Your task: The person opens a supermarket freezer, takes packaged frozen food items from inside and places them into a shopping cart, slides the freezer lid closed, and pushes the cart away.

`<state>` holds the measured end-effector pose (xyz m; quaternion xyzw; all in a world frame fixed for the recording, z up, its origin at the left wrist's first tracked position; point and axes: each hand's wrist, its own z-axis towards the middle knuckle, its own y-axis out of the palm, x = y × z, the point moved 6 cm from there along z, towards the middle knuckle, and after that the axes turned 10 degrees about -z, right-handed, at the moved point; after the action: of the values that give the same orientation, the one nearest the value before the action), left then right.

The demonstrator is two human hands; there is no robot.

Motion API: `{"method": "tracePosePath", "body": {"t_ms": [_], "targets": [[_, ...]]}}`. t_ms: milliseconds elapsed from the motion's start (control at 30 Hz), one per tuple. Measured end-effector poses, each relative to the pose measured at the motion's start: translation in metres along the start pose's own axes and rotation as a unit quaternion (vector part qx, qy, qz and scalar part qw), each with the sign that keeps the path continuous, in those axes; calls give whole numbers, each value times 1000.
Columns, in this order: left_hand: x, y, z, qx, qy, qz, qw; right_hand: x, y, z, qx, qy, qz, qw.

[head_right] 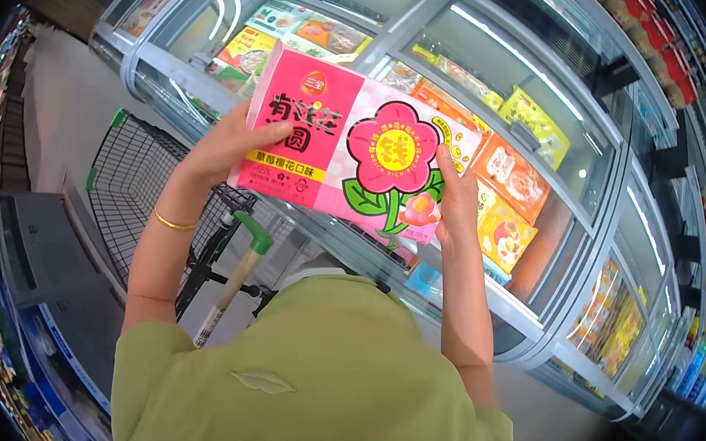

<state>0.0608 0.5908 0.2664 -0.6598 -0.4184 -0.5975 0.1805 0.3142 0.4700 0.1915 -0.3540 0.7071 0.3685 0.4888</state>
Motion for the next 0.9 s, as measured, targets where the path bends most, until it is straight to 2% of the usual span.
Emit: {"method": "tracePosePath", "body": {"t_ms": [33, 67, 133, 167, 233, 333, 400, 500, 600, 633, 667, 700, 733, 800, 833, 900], "targets": [[-19, -11, -18, 0, -38, -38, 999, 0, 13, 3, -20, 22, -5, 1000], [-31, -38, -35, 31, -30, -37, 998, -1, 41, 7, -43, 47, -16, 998], [-45, -78, -73, 77, -33, -124, 989, -11, 100, 1, -117, 65, -17, 991], [-49, -98, -91, 106, -20, -132, 985, -8, 131, -3, -185, 79, -32, 979], [-66, -139, -130, 223, -24, -196, 955, 11, 187, -4, -310, 91, -70, 944], [-94, -194, -182, 254, -62, -199, 944, 26, 275, -20, -420, 131, -93, 893], [-116, -224, -222, 295, -52, -241, 923, 48, 324, -30, -458, 129, -119, 871], [-159, -259, -283, 367, -92, -285, 881, 93, 380, -51, -556, 113, -188, 802], [-202, -294, -334, 438, -88, -286, 848, 146, 424, -83, -603, 170, -188, 756], [-211, -297, -350, 499, -127, -264, 815, 168, 430, -91, -602, 208, -221, 739], [-219, -303, -357, 500, -135, -269, 812, 192, 433, -98, -595, 245, -251, 723], [-235, -309, -371, 501, -165, -263, 808, 223, 438, -98, -596, 223, -279, 719], [-256, -310, -381, 503, -189, -255, 804, 248, 435, -99, -599, 253, -280, 706], [-286, -322, -391, 500, -209, -276, 794, 275, 436, -101, -550, 306, -297, 719], [-299, -324, -397, 501, -260, -267, 781, 283, 439, -102, -550, 313, -298, 715], [-318, -328, -399, 506, -330, -262, 752, 297, 437, -97, -531, 304, -419, 671]]}}
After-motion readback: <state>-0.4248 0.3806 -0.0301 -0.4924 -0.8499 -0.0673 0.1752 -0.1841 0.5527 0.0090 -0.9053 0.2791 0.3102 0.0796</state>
